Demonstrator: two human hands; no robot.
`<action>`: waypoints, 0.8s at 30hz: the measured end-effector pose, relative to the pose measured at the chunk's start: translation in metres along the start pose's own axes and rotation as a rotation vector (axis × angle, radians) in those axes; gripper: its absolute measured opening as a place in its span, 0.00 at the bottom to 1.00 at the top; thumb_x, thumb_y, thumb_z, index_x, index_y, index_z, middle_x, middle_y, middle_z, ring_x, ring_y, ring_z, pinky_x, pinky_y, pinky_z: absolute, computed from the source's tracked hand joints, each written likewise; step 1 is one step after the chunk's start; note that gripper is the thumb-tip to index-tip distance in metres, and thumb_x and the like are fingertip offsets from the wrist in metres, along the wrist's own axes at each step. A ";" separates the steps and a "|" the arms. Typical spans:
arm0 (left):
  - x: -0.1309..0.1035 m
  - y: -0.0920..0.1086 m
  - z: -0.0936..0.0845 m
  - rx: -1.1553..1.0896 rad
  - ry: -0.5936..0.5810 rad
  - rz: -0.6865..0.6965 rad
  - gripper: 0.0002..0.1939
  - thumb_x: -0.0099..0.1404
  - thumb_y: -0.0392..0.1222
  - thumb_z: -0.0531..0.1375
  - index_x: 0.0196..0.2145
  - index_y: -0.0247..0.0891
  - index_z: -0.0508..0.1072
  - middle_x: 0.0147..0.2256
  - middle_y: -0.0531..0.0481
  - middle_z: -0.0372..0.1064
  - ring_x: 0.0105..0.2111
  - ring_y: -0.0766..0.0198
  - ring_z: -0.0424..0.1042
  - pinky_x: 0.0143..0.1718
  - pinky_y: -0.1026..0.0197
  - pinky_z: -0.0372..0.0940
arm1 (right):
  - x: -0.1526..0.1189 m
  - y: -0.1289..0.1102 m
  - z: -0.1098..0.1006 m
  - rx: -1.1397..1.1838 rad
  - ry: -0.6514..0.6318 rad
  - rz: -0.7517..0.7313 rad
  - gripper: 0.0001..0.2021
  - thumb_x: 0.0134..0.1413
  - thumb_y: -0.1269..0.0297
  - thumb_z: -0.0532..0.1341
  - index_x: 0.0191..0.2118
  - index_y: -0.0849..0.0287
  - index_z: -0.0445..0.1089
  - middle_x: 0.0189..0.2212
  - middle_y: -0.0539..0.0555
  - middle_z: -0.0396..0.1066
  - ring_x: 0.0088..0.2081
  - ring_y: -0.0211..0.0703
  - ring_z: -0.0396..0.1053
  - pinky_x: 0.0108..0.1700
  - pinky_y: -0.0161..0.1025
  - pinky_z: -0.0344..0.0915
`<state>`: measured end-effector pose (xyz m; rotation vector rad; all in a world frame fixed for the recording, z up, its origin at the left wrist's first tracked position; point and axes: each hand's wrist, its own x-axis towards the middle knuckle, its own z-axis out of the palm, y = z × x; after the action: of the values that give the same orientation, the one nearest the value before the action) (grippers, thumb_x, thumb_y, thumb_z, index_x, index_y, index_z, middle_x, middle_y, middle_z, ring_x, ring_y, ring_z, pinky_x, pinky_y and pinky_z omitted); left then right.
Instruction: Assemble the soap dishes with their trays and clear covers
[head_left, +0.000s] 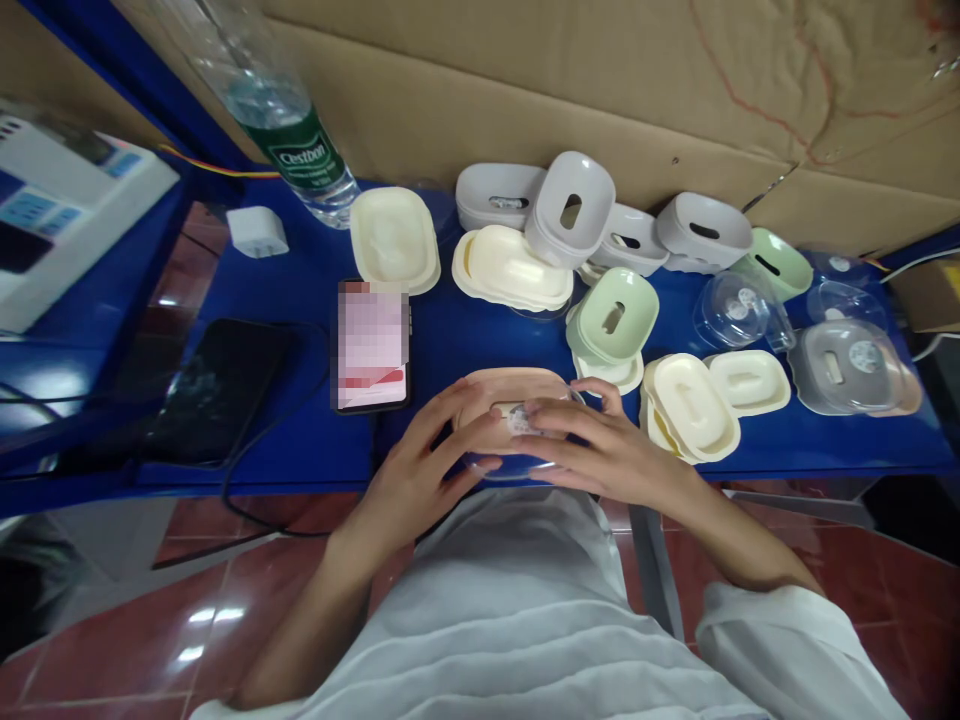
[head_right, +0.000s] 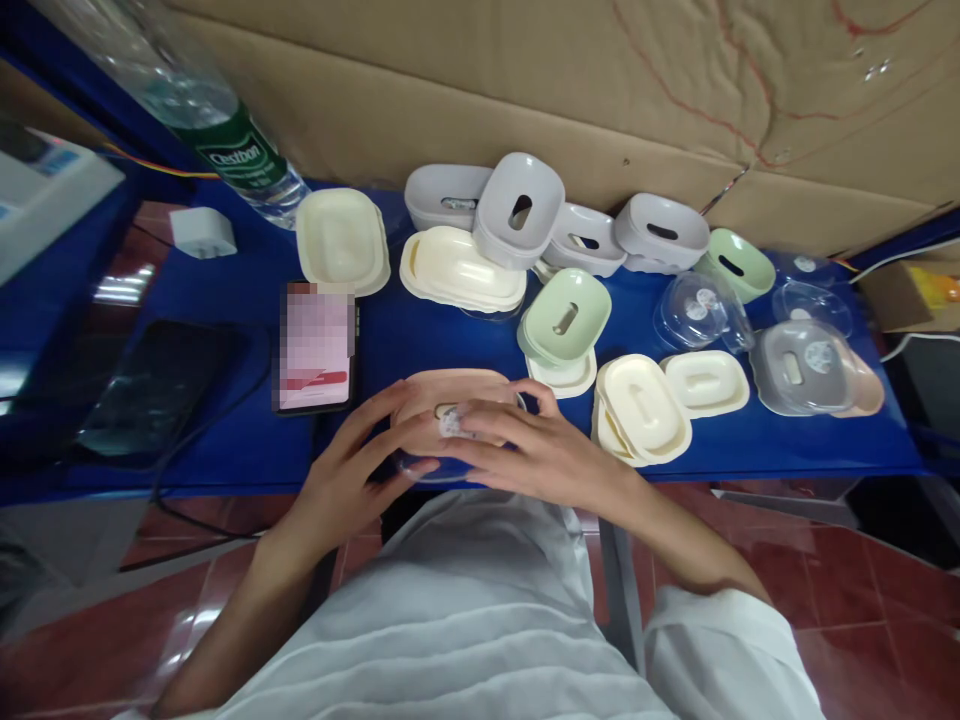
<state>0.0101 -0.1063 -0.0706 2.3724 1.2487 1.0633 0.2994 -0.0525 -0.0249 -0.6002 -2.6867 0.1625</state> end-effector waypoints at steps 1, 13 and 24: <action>0.000 0.000 0.000 0.015 0.003 0.004 0.34 0.77 0.36 0.67 0.74 0.47 0.63 0.70 0.36 0.67 0.72 0.46 0.69 0.70 0.43 0.73 | -0.003 0.000 -0.003 0.032 -0.053 0.042 0.23 0.74 0.54 0.68 0.70 0.45 0.73 0.64 0.55 0.77 0.71 0.52 0.68 0.76 0.57 0.57; 0.002 0.003 -0.003 0.079 0.001 0.051 0.27 0.74 0.44 0.71 0.66 0.41 0.71 0.70 0.33 0.63 0.72 0.41 0.66 0.71 0.38 0.71 | -0.024 -0.014 0.018 0.249 0.166 0.331 0.34 0.75 0.67 0.64 0.80 0.44 0.58 0.71 0.62 0.67 0.75 0.58 0.64 0.74 0.60 0.68; 0.002 0.006 -0.005 0.094 0.064 -0.010 0.25 0.75 0.38 0.70 0.65 0.43 0.69 0.65 0.38 0.70 0.70 0.46 0.71 0.69 0.43 0.74 | -0.016 -0.011 0.021 0.158 0.105 0.320 0.34 0.75 0.63 0.66 0.80 0.45 0.60 0.74 0.60 0.64 0.78 0.60 0.59 0.77 0.64 0.64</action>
<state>0.0111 -0.1084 -0.0629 2.4147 1.3600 1.1093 0.3002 -0.0694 -0.0476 -0.9553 -2.4338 0.4131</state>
